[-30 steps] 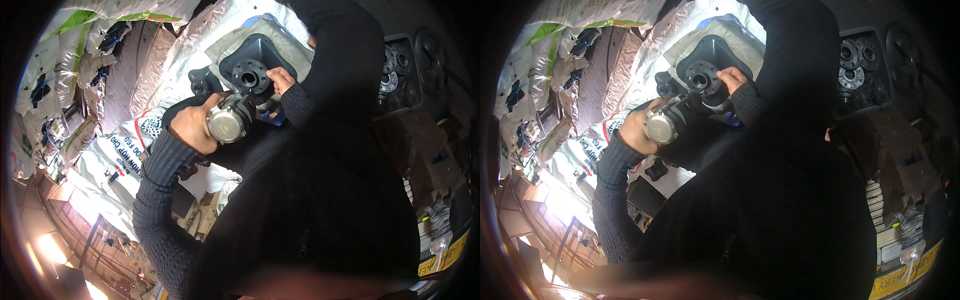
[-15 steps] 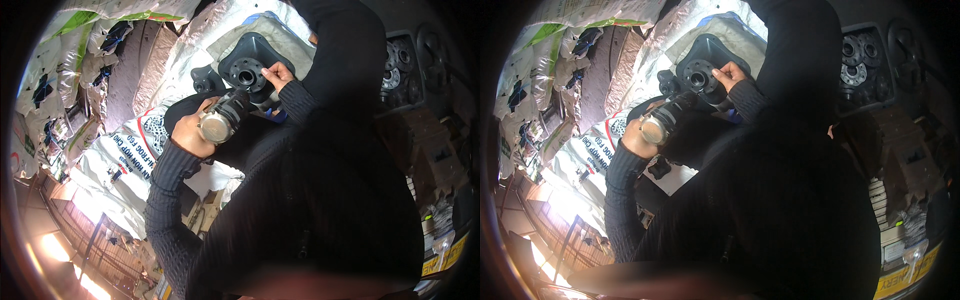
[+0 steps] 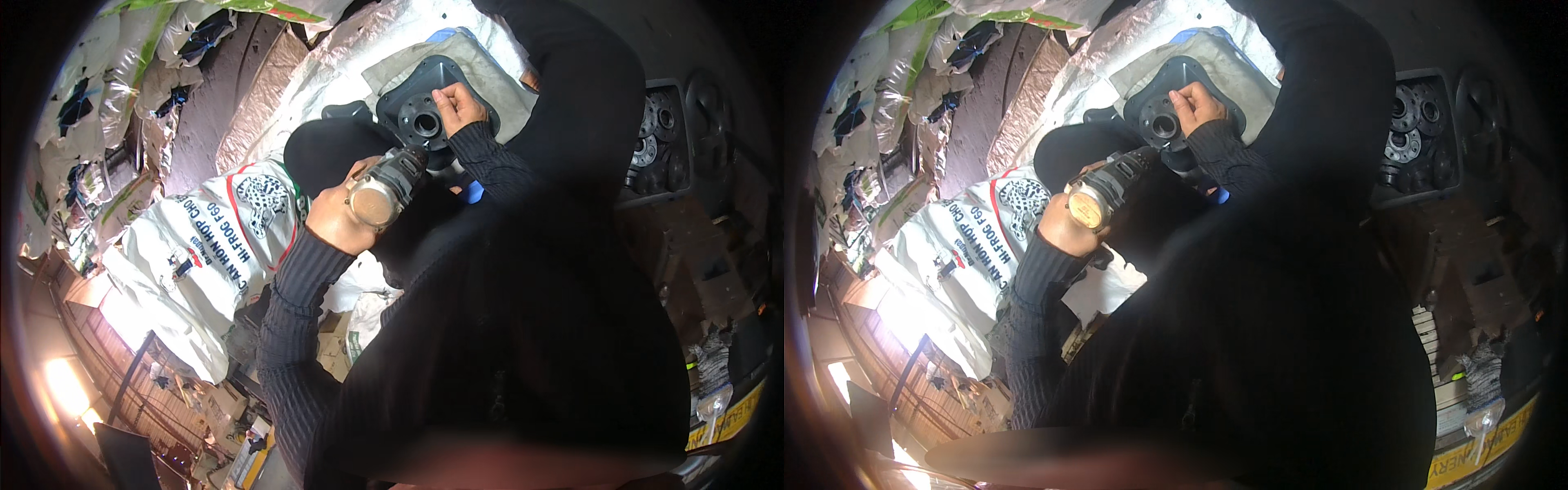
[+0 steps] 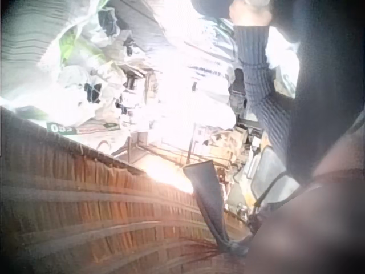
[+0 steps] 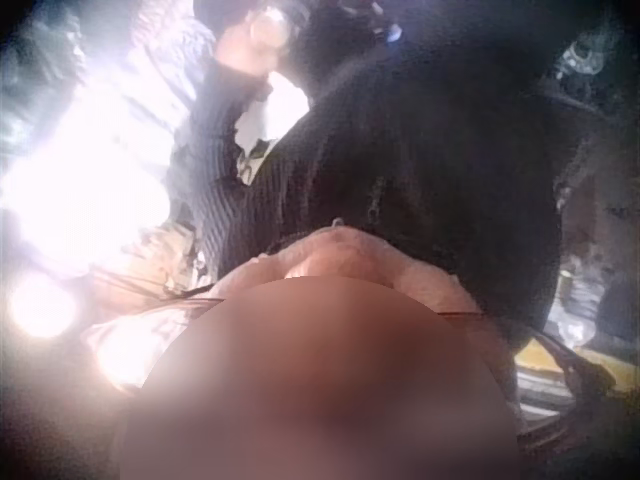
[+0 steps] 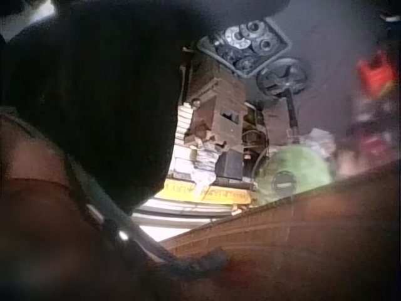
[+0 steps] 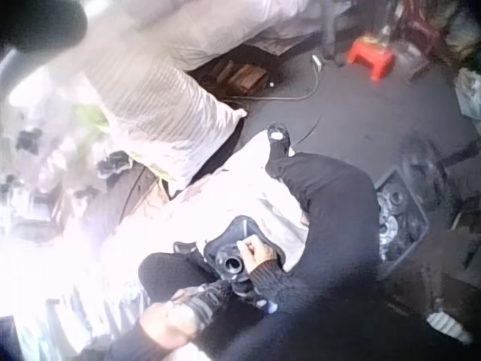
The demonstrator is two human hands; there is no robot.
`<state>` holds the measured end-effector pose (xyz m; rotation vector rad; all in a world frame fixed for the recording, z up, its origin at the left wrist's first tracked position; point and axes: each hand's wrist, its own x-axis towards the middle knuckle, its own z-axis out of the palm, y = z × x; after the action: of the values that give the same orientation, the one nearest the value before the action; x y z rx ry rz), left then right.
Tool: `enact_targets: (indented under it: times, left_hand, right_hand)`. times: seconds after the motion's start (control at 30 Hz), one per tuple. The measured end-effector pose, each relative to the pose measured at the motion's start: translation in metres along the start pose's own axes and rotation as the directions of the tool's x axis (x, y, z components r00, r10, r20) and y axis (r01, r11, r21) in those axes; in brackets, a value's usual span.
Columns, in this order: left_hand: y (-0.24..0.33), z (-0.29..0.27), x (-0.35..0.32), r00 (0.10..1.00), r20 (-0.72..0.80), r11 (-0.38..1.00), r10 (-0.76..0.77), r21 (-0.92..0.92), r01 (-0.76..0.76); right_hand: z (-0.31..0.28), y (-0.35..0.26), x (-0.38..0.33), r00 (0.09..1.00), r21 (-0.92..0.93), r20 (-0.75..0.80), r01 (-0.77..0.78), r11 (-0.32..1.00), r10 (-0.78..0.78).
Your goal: The person sits on the floor and uses a cordless drill to fasten screws into a black mechanical housing. They repeatedly insert screws, tighten them, and reposition the housing while working in a cluttered workshop.
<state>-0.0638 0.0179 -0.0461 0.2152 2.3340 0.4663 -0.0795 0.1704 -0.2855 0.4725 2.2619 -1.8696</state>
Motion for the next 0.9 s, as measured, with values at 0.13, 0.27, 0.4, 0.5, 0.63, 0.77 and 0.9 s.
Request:
enact_targets:
  times: [0.13,0.27,0.4,0.5,0.63,0.77,0.9]
  left_hand:
    - [0.001,0.002,-0.004,0.996,-0.084,0.994,0.023,-0.107,-0.032]
    - [-0.001,0.007,-0.010,0.997,-0.007,0.987,-0.080,-0.138,0.078]
    - [-0.009,0.009,-0.020,0.987,-0.124,0.992,0.104,-0.057,-0.112]
    - [-0.012,0.008,-0.033,0.982,-0.189,0.989,0.030,-0.134,-0.056]
    - [-0.017,0.003,-0.039,0.980,-0.176,0.916,-0.097,-0.401,0.019]
    - [-0.027,0.001,-0.021,0.953,-0.298,0.970,0.059,-0.208,-0.125]
    - [-0.039,0.003,-0.002,0.970,-0.244,0.966,0.003,-0.248,-0.066]
  right_hand:
    - [0.006,0.013,0.000,0.992,-0.040,-0.059,0.106,0.994,-0.108]
    - [0.008,0.017,-0.002,0.979,-0.100,-0.090,0.176,0.979,-0.185]
    - [0.010,0.020,-0.004,0.976,-0.106,-0.086,0.188,0.976,-0.198]
    - [0.011,0.024,-0.005,0.975,-0.106,-0.094,0.189,0.976,-0.199]
    - [0.011,0.028,-0.004,0.974,-0.112,-0.089,0.199,0.974,-0.209]
    - [0.011,0.029,-0.003,0.978,-0.147,-0.079,0.181,0.972,-0.194]
    - [0.013,0.028,-0.004,0.962,-0.129,-0.112,0.232,0.964,-0.247]
